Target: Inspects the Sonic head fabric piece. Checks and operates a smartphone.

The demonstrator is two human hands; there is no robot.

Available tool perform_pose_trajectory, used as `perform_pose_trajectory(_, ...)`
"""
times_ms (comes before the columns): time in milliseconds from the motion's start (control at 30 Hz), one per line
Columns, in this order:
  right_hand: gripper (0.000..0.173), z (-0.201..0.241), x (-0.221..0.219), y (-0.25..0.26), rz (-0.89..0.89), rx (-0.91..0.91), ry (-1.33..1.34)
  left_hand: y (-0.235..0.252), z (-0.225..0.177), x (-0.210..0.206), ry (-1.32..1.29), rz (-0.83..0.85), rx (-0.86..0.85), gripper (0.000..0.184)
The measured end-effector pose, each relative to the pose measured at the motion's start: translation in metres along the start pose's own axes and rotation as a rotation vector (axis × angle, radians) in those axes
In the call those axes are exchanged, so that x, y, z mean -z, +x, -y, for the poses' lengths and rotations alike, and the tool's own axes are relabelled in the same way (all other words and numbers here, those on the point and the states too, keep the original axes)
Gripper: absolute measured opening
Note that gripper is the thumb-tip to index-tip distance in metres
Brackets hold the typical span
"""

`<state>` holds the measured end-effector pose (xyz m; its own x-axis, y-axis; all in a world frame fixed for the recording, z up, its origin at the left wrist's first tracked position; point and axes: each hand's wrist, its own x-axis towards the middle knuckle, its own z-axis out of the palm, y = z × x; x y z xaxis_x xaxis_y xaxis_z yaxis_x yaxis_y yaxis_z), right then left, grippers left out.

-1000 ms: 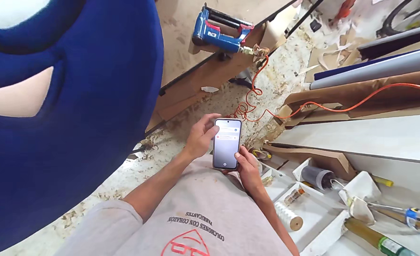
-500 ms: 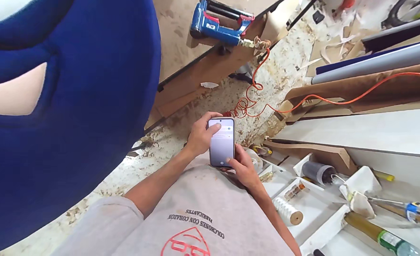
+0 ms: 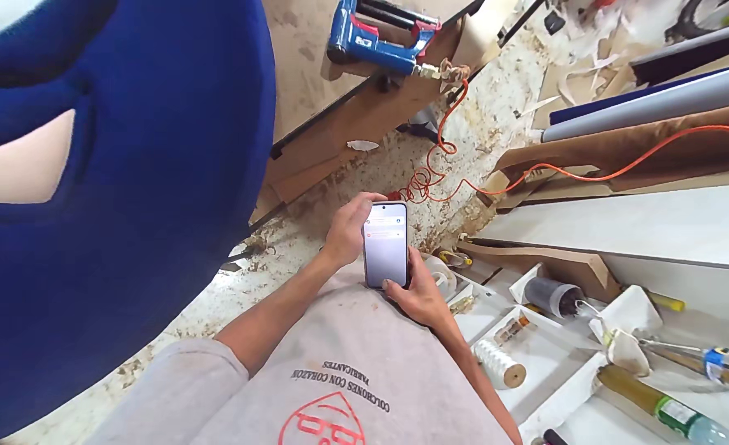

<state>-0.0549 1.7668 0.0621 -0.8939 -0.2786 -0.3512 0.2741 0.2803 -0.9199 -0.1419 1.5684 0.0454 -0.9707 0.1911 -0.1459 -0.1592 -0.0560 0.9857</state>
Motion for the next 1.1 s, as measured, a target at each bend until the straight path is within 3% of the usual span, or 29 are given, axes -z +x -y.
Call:
perform_pose_trajectory(333,0.072,0.002,0.006,0.000,-0.075,-0.059,0.023,0.017,-0.003,-0.007,0.068,0.071,-0.012,0.053)
perform_pose_trajectory(567,0.109,0.007,-0.002,0.007,-0.476,-0.083,-0.240,0.033,-0.026,-0.026,0.227,0.199,0.006,0.047)
perform_pose_trajectory(767,0.106,0.004,0.001,0.022,-0.743,-0.052,-0.295,0.056,-0.043,-0.045,0.158,0.402,0.000,0.050)
perform_pose_trajectory(833,0.106,0.005,0.003,0.022,-0.773,-0.057,-0.168,0.062,-0.049,-0.055,0.106,0.444,0.041,0.050)
perform_pose_trajectory(967,0.099,-0.008,0.010,0.002,-0.816,-0.017,0.405,0.076,-0.044,-0.079,0.063,0.630,0.089,0.053)
perform_pose_trajectory(1100,0.094,-0.058,0.024,-0.045,-1.130,0.318,0.769,0.091,-0.010,-0.083,0.080,0.811,0.196,0.055)
